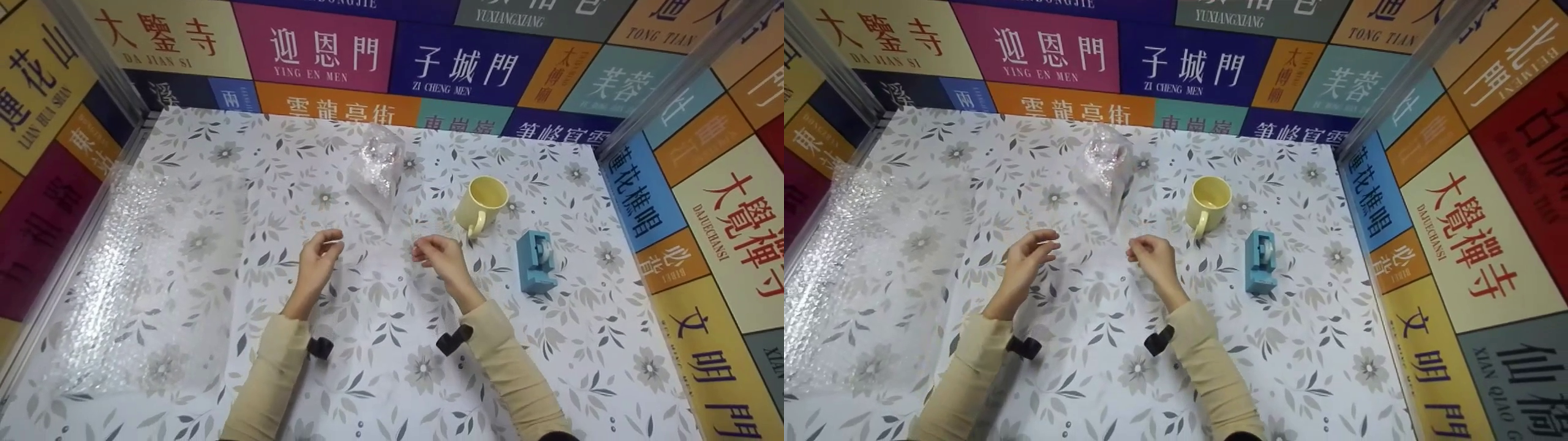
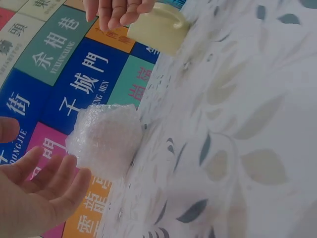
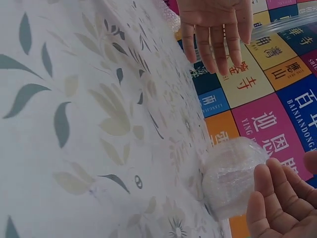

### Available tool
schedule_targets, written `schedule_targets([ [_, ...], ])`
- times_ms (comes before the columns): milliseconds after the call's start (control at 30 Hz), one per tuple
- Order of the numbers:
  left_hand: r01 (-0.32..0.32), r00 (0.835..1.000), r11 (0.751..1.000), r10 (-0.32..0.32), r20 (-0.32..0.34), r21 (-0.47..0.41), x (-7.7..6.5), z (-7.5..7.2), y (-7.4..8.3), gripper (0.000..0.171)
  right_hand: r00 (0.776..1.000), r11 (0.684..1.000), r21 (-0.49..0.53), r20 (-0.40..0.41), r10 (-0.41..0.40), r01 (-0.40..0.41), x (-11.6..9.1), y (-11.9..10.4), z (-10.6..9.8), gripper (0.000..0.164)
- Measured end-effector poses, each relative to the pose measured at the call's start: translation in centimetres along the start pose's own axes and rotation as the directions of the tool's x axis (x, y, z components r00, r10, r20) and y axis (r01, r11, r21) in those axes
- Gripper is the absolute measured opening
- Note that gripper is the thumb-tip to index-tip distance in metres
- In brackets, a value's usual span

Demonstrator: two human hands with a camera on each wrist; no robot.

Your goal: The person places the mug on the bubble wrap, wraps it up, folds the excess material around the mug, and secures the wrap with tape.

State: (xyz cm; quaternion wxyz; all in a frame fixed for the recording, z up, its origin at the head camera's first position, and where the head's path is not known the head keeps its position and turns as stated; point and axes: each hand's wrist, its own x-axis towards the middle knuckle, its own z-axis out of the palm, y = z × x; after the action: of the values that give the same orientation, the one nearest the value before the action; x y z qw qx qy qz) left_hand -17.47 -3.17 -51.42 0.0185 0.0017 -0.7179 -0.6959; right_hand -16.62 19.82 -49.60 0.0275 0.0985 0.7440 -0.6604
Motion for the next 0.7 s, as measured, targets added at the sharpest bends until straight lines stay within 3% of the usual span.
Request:
schedule_targets([
  [233, -0.033, 0.999, 0.999, 0.032, 0.037, 0.013, -3.3, -0.3, 2.9, 0.022, 1.000, 1.000, -0.011, 0.017, 0.004, -0.004, -2.0, 1.1, 0.2, 0.023],
  [533, -0.085, 0.996, 0.995, 0.085, 0.010, -0.047, -3.8, -2.3, 1.3, 0.020, 0.995, 1.000, -0.011, 0.095, -0.009, 0.010, -2.7, 0.9, 1.5, 0.017],
  [700, -0.114, 0.993, 0.993, 0.111, -0.048, -0.045, -4.1, -4.2, 2.1, 0.020, 0.987, 1.000, -0.011, 0.161, -0.018, 0.020, -2.6, 0.6, 3.1, 0.022],
])
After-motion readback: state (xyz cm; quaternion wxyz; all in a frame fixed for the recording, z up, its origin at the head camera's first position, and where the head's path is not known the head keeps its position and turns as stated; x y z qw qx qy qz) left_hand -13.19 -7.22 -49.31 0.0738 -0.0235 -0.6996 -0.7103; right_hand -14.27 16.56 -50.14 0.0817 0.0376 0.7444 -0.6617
